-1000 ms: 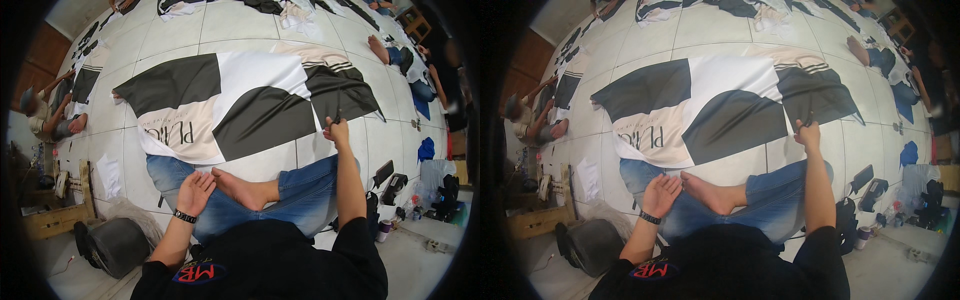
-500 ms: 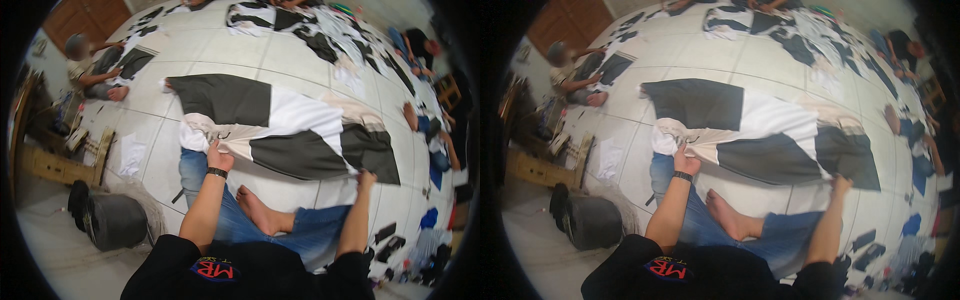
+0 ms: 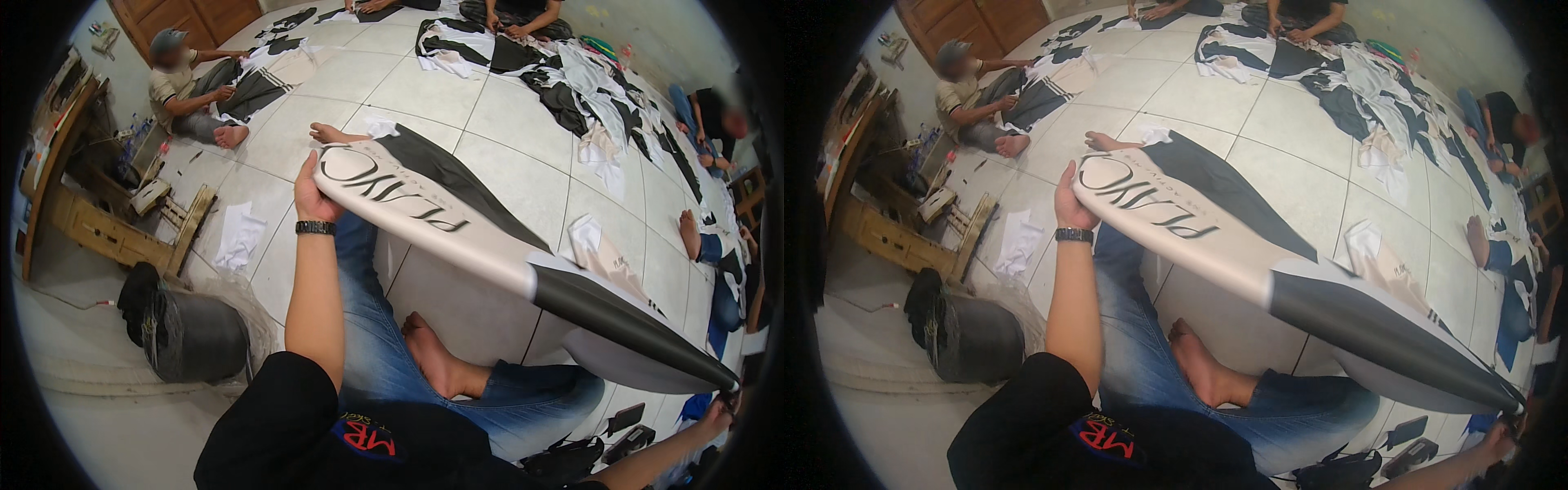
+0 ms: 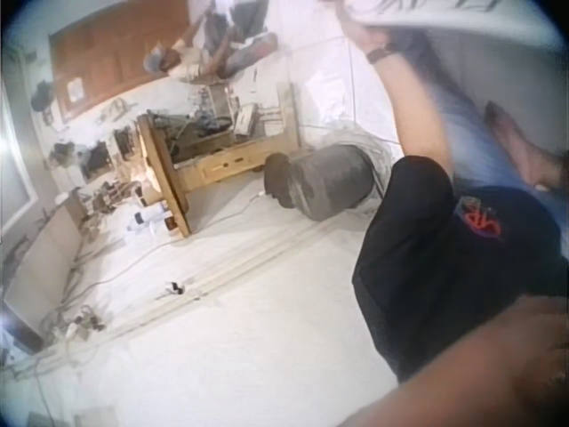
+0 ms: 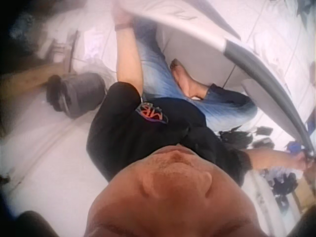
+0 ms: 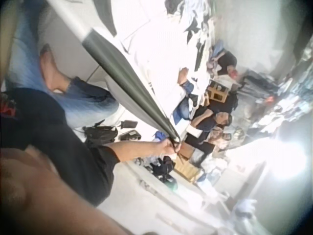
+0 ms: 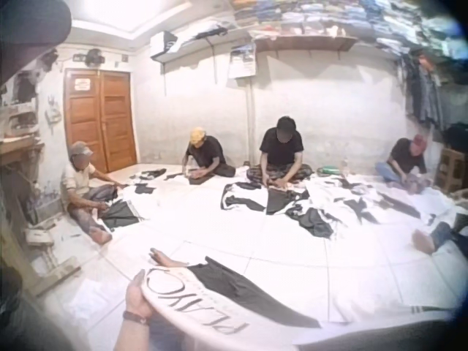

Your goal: The person sits on the floor and uses scissors to cut a white and black t-shirt. They align the fabric, cut along the edges to separate sections, and trim the material into smaller pieces.

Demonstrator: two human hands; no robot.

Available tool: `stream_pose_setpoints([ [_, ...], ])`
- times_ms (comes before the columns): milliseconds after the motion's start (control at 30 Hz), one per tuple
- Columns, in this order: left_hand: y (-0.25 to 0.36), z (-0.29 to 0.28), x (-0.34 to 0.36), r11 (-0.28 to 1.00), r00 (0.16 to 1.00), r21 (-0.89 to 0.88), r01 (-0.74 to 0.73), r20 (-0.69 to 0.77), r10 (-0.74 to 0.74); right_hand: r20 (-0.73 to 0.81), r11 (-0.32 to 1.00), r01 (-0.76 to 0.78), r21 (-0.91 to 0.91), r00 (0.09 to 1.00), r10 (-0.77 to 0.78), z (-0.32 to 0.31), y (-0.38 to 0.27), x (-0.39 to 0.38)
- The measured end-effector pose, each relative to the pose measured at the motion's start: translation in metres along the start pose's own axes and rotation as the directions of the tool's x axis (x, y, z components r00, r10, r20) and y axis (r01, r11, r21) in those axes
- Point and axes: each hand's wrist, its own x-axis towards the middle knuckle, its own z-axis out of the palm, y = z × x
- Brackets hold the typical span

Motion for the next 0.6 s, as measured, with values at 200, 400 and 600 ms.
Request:
stream_pose_setpoints([
  [200, -0.023, -0.003, 0.097, 0.969, 0.989, 0.200, 0.143, 0.001, -0.147, 0.012, 0.991, -0.003, -0.132, 1.000, 0.004, 0.047, 0.008, 0.051],
  [400, -0.030, 0.131, 0.232, 0.851, 0.968, 0.513, -0.111, -0.138, 0.209, 0.106, 0.985, 0.159, -0.065, 0.983, -0.152, 0.152, -0.055, 0.130],
  [600, 0.083, 0.309, 0.181, 0.851, 0.840, 0.063, -0.521, 0.216, 0.498, 0.042, 0.935, 0.353, 0.033, 0.934, -0.354, 0.083, -0.175, 0.166],
])
